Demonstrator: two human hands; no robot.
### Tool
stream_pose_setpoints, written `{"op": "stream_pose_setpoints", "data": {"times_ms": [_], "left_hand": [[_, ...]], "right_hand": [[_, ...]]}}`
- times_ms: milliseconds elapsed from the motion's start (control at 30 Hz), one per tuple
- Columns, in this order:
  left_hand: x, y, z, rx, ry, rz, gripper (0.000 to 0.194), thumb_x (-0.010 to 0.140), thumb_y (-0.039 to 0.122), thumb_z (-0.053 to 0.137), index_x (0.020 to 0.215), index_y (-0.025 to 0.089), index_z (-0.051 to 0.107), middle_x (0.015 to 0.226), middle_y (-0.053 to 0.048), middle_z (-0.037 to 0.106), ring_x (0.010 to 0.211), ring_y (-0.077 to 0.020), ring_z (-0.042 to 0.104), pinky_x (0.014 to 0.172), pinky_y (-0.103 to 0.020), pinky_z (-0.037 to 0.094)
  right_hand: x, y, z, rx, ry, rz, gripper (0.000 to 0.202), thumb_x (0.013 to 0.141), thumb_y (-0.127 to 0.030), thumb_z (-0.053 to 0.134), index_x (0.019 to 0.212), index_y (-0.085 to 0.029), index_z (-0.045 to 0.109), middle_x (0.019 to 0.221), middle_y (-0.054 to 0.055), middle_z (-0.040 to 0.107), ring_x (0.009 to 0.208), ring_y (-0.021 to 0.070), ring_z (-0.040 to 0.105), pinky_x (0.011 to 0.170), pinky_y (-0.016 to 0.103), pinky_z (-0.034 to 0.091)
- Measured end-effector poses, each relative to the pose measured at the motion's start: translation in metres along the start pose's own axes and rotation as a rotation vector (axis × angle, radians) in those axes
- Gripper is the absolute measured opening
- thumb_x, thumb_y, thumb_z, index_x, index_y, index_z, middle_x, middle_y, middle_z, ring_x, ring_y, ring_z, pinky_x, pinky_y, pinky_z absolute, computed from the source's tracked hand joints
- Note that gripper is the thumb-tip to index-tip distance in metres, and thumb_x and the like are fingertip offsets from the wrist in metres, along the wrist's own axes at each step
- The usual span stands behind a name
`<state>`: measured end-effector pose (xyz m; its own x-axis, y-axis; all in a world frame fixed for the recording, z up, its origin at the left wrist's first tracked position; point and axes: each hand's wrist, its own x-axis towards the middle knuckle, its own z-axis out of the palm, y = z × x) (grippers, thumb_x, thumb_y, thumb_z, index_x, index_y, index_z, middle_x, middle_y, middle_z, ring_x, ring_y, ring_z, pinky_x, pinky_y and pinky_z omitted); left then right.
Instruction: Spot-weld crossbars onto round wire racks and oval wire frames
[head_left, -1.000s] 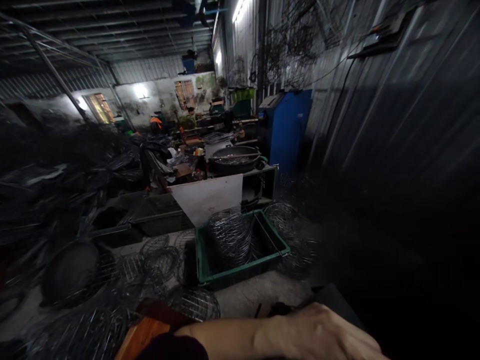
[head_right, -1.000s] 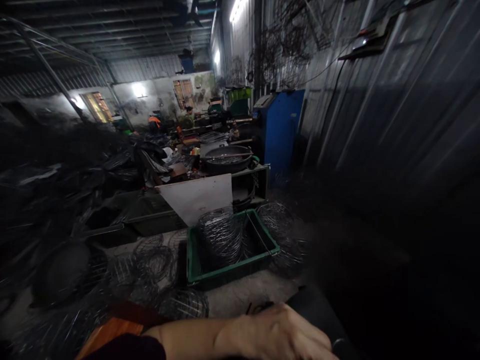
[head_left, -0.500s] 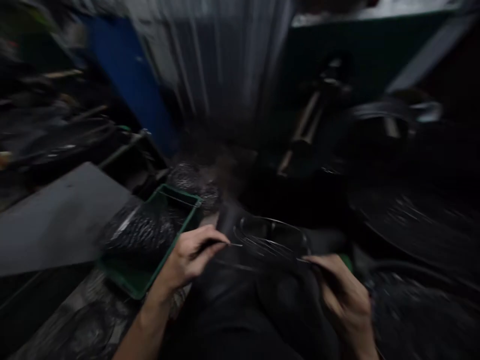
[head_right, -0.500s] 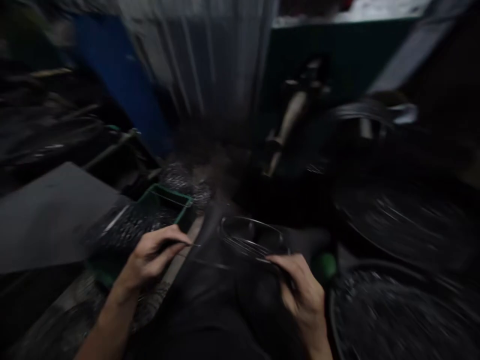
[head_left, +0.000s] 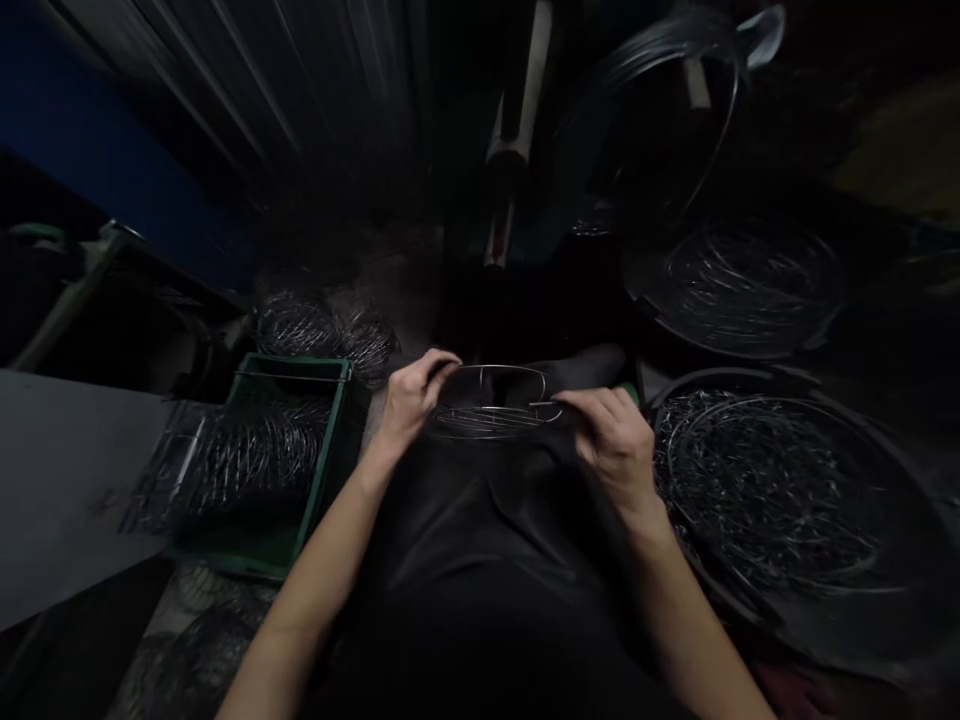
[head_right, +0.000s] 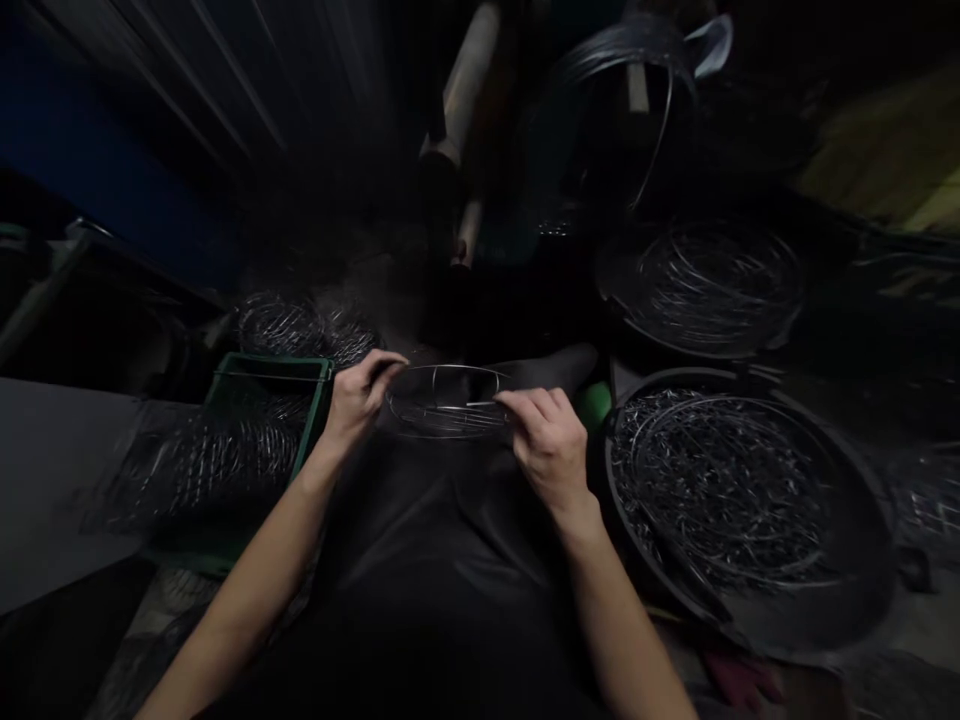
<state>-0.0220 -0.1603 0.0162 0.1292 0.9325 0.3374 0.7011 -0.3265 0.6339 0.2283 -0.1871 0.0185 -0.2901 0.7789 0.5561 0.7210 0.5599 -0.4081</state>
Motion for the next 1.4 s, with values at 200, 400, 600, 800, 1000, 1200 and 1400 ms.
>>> {"op": "stream_pose_setpoints", "data": {"times_ms": [200, 400, 600, 800, 1000, 1200, 1400], "left_hand": [[0.043, -0.024, 0.003, 0.041, -0.241, -0.054, 0.019, 0.09, 0.03, 0.046, 0.09, 0.016, 0.06, 0.089, -0.004, 0.065, 0.083, -0.0137, 0.058, 0.078, -0.024, 0.043], [0.062, -0.017, -0.001, -0.198, -0.776, -0.158, 0.028, 0.091, 0.041, 0.039, 0.097, 0.018, 0.054, 0.075, 0.001, 0.065, 0.069, -0.0128, 0.06, 0.067, -0.022, 0.044], [0.052, -0.015, 0.005, -0.202, -0.609, -0.117, 0.029, 0.091, 0.04, 0.041, 0.097, 0.016, 0.056, 0.07, 0.003, 0.057, 0.063, -0.0095, 0.052, 0.061, -0.019, 0.039], [0.062, 0.004, 0.0, -0.207, -0.554, 0.018, 0.029, 0.089, 0.038, 0.044, 0.092, 0.014, 0.061, 0.074, 0.001, 0.058, 0.067, -0.0097, 0.051, 0.064, -0.02, 0.038], [0.065, 0.006, 0.008, -0.202, -0.593, 0.014, 0.027, 0.088, 0.036, 0.045, 0.09, 0.014, 0.061, 0.072, 0.002, 0.058, 0.066, -0.0097, 0.052, 0.064, -0.02, 0.038], [0.063, -0.014, 0.007, -0.101, -0.542, -0.026, 0.025, 0.09, 0.037, 0.043, 0.089, 0.016, 0.057, 0.072, 0.001, 0.056, 0.066, -0.0113, 0.051, 0.063, -0.021, 0.038], [0.074, -0.019, 0.004, -0.036, -0.479, 0.016, 0.026, 0.092, 0.038, 0.039, 0.093, 0.018, 0.055, 0.065, 0.002, 0.053, 0.059, -0.0105, 0.051, 0.058, -0.02, 0.035]], "right_hand": [[0.029, 0.004, 0.012, -0.156, -0.086, -0.012, 0.016, 0.091, -0.022, 0.047, 0.093, -0.02, 0.063, 0.081, 0.004, 0.062, 0.073, 0.0171, 0.049, 0.064, 0.027, 0.038], [0.047, -0.004, 0.023, -0.283, -0.287, -0.024, 0.019, 0.094, -0.024, 0.043, 0.099, -0.021, 0.061, 0.098, 0.004, 0.061, 0.08, 0.0148, 0.05, 0.056, 0.026, 0.031], [0.06, -0.006, 0.024, -0.397, -0.46, -0.131, 0.021, 0.093, -0.017, 0.037, 0.097, -0.019, 0.058, 0.08, 0.003, 0.059, 0.073, 0.0163, 0.046, 0.052, 0.028, 0.023], [0.062, 0.0, 0.019, -0.405, -0.446, -0.12, 0.025, 0.094, -0.015, 0.032, 0.103, -0.016, 0.055, 0.08, 0.005, 0.058, 0.074, 0.0177, 0.046, 0.054, 0.028, 0.025], [0.049, 0.01, 0.029, -0.428, -0.409, -0.097, 0.025, 0.091, -0.011, 0.034, 0.104, -0.016, 0.055, 0.082, 0.006, 0.057, 0.075, 0.0174, 0.046, 0.055, 0.028, 0.026], [0.052, 0.022, 0.044, -0.476, -0.343, -0.089, 0.026, 0.093, -0.012, 0.032, 0.104, -0.016, 0.055, 0.083, 0.006, 0.057, 0.076, 0.0173, 0.045, 0.055, 0.028, 0.026], [0.072, 0.031, 0.045, -0.495, -0.268, -0.114, 0.027, 0.094, -0.012, 0.034, 0.107, -0.018, 0.057, 0.081, 0.004, 0.058, 0.075, 0.016, 0.047, 0.058, 0.026, 0.029]]}}
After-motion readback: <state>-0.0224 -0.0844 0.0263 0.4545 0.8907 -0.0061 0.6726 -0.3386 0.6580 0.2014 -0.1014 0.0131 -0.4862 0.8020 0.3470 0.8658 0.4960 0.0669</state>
